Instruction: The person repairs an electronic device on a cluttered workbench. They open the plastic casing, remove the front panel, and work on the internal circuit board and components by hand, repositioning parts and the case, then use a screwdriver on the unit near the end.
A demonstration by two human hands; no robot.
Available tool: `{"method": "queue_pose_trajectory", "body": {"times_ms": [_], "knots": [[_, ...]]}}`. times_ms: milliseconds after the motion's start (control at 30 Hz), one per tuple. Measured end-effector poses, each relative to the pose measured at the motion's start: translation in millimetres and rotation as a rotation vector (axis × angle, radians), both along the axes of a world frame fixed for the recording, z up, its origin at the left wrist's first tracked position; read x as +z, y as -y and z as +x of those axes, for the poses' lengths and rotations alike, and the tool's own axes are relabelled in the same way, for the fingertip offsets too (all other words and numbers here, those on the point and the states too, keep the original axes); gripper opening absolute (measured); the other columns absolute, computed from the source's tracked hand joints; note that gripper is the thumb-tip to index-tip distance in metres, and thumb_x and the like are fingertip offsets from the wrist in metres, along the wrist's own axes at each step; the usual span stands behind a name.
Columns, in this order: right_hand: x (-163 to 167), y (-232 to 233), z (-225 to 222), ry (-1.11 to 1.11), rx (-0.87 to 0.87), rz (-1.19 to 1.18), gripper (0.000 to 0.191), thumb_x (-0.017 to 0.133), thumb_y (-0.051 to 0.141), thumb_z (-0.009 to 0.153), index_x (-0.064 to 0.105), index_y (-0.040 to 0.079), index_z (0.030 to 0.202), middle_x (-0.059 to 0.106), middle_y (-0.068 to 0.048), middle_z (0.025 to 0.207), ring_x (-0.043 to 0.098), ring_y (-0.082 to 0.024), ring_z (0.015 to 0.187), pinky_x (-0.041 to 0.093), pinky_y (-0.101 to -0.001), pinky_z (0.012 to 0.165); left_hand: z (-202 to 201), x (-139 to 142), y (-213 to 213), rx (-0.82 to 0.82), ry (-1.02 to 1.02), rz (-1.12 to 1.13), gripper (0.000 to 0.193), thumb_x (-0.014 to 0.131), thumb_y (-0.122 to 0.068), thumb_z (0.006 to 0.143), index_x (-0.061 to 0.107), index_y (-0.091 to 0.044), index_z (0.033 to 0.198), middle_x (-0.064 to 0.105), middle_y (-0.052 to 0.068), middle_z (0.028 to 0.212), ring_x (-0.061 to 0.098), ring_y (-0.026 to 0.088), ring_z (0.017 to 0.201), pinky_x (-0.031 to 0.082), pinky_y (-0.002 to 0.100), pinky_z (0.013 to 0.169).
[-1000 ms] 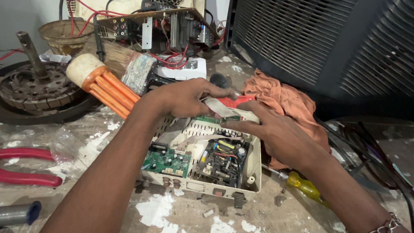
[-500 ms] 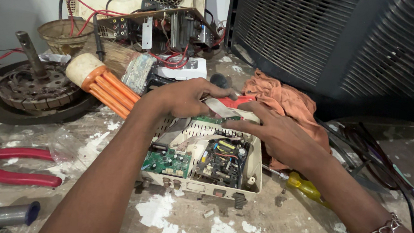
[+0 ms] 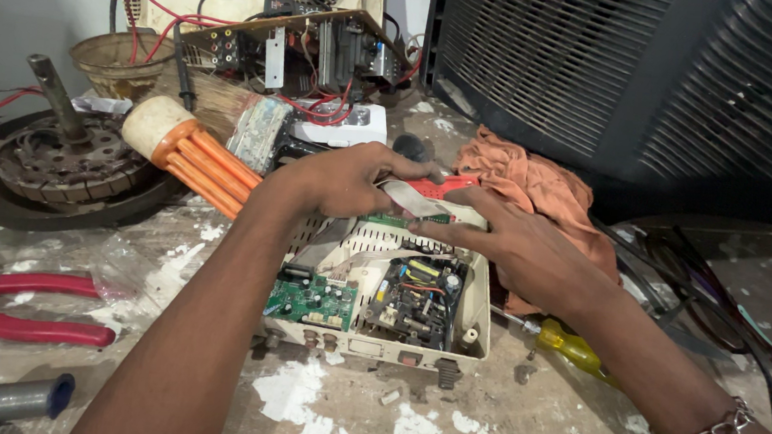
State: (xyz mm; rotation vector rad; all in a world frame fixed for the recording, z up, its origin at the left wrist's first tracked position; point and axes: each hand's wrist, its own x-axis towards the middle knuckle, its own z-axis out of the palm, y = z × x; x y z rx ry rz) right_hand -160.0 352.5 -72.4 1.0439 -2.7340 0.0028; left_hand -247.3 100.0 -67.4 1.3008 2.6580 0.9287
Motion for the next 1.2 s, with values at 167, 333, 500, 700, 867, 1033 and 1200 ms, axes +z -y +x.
{"method": "queue_pose_trajectory", "body": {"times_ms": [167,333,500,700,867,1033,1200], "knots": [[1.3,-1.7,0.6,-0.031,0.074,-0.031,0.085,0.063,-0.010,0.073,0.056,0.039,0.142,0.044,-0.005,0.152,0.057,-0.032,0.127,0.055,-0.0466,0.092,2.8,1.2,-0.8,0.051,-0.021,-0.023,0.068,0.075,-0.009,0.080,0.058,-0.023,0.144,0.070,0.010,0.130,0.069,0.019,0.112,0.051,0.033,0.096],[1.1,-3.4,2.5,-0.029,0.082,-0.051,0.078,0.066,-0.005,0.073,0.057,0.034,0.140,0.046,-0.004,0.150,0.059,-0.031,0.127,0.053,-0.0489,0.096,4.4,2.6,-0.2,0.061,0.049,-0.019,0.068,0.073,-0.010,0.081,0.056,-0.024,0.145,0.074,0.007,0.126,0.072,0.017,0.109,0.053,0.032,0.095],[0.6,1.3,1.1,0.013,-0.017,0.006,0.094,0.060,-0.014,0.076,0.056,0.046,0.148,0.042,-0.002,0.155,0.058,-0.029,0.125,0.054,-0.0463,0.095,1.3,-0.1,0.1,0.030,-0.001,-0.019,0.069,0.073,-0.007,0.080,0.056,-0.024,0.145,0.073,0.008,0.128,0.070,0.017,0.110,0.052,0.032,0.095],[3.0,-0.8,2.5,-0.001,0.062,-0.043,0.085,0.063,-0.010,0.072,0.053,0.037,0.141,0.045,-0.002,0.149,0.061,-0.029,0.123,0.054,-0.0472,0.094,1.1,-0.9,-1.8,0.030,0.075,0.018,0.069,0.071,-0.005,0.081,0.056,-0.022,0.146,0.074,0.006,0.129,0.070,0.014,0.110,0.053,0.031,0.095],[1.2,0.2,3.8,0.063,-0.045,0.002,0.093,0.059,-0.014,0.078,0.051,0.046,0.148,0.044,0.001,0.149,0.064,-0.025,0.116,0.054,-0.0465,0.095,1.7,-1.0,-0.9,0.062,0.086,-0.010,0.069,0.071,-0.005,0.080,0.057,-0.022,0.146,0.075,0.005,0.126,0.071,0.014,0.108,0.053,0.030,0.094],[-0.7,0.8,2.5,0.033,0.011,-0.027,0.090,0.062,-0.010,0.077,0.053,0.045,0.148,0.044,-0.002,0.153,0.062,-0.027,0.117,0.053,-0.0478,0.094,2.1,-1.1,-0.1,0.014,0.050,0.011,0.066,0.072,-0.006,0.081,0.057,-0.020,0.144,0.075,0.007,0.127,0.071,0.015,0.109,0.054,0.030,0.094],[-1.0,-3.4,2.4,0.009,0.027,-0.026,0.088,0.061,-0.014,0.071,0.053,0.036,0.143,0.047,-0.002,0.147,0.060,-0.028,0.126,0.053,-0.0475,0.098,2.9,1.9,0.8,0.029,0.023,-0.021,0.068,0.073,-0.006,0.080,0.057,-0.022,0.145,0.074,0.007,0.127,0.071,0.016,0.108,0.052,0.030,0.094]]}}
